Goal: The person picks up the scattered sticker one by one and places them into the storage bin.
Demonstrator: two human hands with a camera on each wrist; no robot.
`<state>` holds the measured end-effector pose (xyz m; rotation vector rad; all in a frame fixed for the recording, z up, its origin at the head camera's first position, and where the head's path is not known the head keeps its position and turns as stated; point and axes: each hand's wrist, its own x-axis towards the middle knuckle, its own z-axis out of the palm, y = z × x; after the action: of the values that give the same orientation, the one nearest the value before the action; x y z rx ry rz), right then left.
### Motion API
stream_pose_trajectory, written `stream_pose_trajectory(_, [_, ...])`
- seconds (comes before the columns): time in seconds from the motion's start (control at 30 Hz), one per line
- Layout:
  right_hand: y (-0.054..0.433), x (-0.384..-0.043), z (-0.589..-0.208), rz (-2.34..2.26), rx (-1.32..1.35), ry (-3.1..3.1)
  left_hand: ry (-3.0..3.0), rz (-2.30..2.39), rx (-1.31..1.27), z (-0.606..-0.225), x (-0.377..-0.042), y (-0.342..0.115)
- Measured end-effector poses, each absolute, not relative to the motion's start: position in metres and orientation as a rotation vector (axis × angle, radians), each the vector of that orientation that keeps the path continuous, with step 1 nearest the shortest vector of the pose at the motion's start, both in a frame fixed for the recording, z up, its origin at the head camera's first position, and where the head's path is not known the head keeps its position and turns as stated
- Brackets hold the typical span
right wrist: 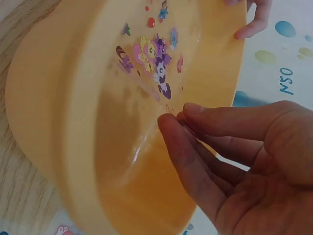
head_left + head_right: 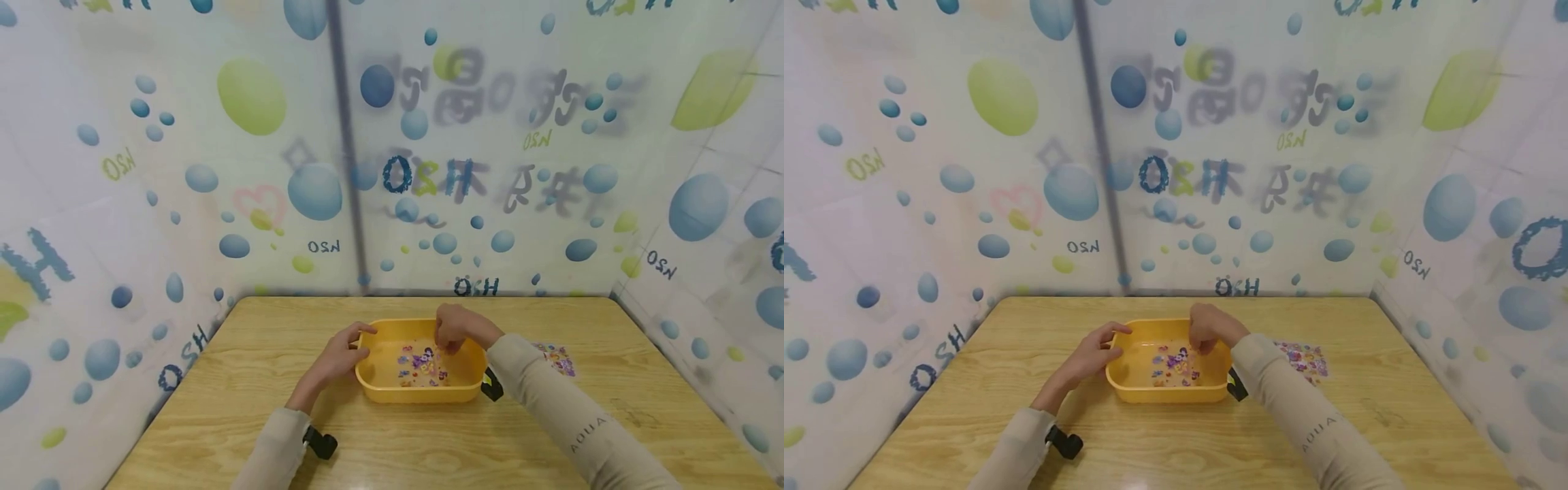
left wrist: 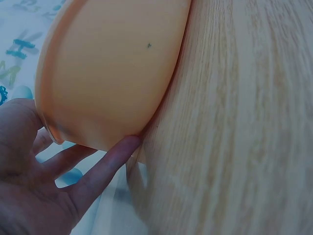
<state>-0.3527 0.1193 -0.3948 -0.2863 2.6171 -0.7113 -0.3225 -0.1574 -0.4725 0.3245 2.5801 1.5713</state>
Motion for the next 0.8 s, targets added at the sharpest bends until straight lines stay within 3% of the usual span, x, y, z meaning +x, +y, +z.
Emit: stream_pose_trajectory(0.8, [0.114, -0.358, -0.410, -0.609, -0.165, 2.542, 2.610, 1.550, 0.352, -0.474, -0.324, -0.158])
